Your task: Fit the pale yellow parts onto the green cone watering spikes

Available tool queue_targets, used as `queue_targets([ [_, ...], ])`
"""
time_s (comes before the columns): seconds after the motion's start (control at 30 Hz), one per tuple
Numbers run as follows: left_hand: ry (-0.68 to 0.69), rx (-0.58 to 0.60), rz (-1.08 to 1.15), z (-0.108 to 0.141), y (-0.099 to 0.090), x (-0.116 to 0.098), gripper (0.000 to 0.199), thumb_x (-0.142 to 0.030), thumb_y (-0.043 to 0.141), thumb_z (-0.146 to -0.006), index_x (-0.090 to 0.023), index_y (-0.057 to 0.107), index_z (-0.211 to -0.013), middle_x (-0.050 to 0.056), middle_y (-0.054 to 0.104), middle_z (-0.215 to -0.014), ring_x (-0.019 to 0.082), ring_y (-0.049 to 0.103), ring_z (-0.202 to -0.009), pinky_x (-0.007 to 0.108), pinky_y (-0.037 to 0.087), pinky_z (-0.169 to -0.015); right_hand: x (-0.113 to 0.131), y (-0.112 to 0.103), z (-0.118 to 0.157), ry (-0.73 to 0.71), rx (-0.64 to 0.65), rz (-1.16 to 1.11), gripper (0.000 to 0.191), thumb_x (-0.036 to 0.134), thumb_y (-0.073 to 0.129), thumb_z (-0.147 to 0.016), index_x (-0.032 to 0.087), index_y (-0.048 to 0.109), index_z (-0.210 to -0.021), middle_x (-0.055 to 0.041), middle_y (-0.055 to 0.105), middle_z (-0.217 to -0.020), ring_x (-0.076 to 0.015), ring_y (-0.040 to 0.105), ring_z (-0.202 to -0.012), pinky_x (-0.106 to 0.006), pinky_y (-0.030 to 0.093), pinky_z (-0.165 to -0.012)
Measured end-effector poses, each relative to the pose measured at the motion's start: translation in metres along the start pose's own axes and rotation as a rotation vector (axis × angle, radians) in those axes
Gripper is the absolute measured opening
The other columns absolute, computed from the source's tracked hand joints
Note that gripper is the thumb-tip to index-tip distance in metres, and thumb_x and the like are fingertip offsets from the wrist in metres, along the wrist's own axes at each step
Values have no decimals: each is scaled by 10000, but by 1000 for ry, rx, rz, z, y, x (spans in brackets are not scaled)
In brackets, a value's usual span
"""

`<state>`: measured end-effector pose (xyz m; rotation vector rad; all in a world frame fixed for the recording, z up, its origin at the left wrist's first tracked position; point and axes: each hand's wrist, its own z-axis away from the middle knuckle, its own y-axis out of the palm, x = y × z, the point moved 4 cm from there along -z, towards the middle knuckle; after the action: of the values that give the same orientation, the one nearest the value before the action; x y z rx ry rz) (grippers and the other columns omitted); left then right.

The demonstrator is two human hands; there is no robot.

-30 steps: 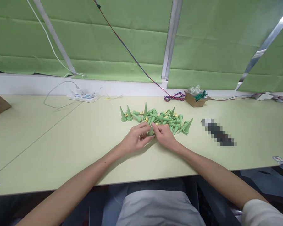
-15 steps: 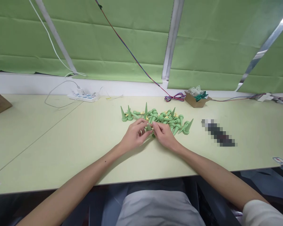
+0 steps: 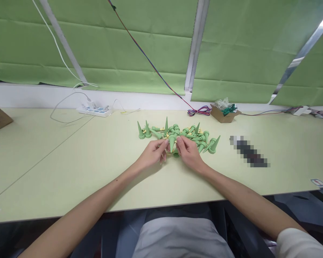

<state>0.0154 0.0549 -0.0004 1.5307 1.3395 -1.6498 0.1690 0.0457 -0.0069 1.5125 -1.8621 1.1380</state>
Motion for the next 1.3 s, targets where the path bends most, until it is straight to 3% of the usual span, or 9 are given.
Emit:
queue_targets([
  [0.17, -108, 111, 209, -1, 5, 2, 546, -626, 448, -927, -134, 624, -771, 40, 567, -590, 134, 551, -499, 255, 442, -459, 3, 1, 0, -35, 48, -4, 417, 453, 411, -1015, 212, 436, -676, 33, 446, -577, -115, 411, -519, -269, 327, -522],
  [0.33, -96, 136, 286, 0, 5, 0, 504, -617, 576, -866, -125, 630, -774, 14, 533, -574, 114, 530, -498, 239, 426, -454, 3, 2, 0, -39, 67, 0, 421, 462, 417, -1010, 203, 476, -684, 37, 443, -572, -109, 408, -514, -260, 320, -513],
  [0.47, -52, 126, 220, 1, 1, 1, 478, -593, 591, -867, -137, 583, -724, 6, 544, -582, 97, 512, -468, 249, 426, -473, 2, 3, 0, -34, 81, 0, 425, 471, 416, -1007, 196, 487, -691, 37, 446, -576, -103, 386, -513, -256, 311, -513],
  [0.73, 105, 0, -77, 6, -1, -8, 336, -468, 682, -828, -167, 556, -748, -37, 483, -581, 99, 465, -519, 231, 384, -489, -2, 3, 2, 12, 66, -37, 511, 511, 366, -1011, 203, 393, -604, 34, 399, -517, -101, 356, -479, -258, 298, -488],
  [0.83, 239, -90, -195, 7, -3, -12, 291, -436, 721, -795, -167, 613, -800, -10, 520, -703, 114, 490, -603, 233, 421, -519, -5, 4, 1, 65, 66, -68, 569, 562, 368, -994, 207, 387, -550, 29, 393, -465, -104, 370, -453, -260, 305, -470],
  [1.03, 458, -99, -328, 12, 1, -17, 95, -234, 642, -839, -177, 656, -914, 44, 598, -938, 100, 521, -641, 234, 456, -565, -5, 8, 0, 137, 133, -138, 625, 608, 402, -962, 216, 356, -477, 28, 369, -394, -100, 366, -407, -258, 293, -431],
  [1.17, 582, -136, -404, 15, 3, -19, 210, -84, 569, -797, -186, 643, -964, 35, 583, -955, 76, 480, -604, 223, 445, -560, 0, 8, 0, 144, 163, -186, 624, 609, 418, -955, 217, 362, -472, 27, 387, -388, -98, 374, -393, -259, 299, -420],
  [1.3, 564, -165, -411, 13, 2, -18, 269, -64, 530, -791, -200, 608, -1009, 30, 564, -954, 79, 492, -623, 215, 453, -562, 4, 8, 0, 122, 140, -170, 620, 601, 402, -968, 208, 396, -489, 28, 404, -400, -96, 387, -404, -256, 322, -442],
])
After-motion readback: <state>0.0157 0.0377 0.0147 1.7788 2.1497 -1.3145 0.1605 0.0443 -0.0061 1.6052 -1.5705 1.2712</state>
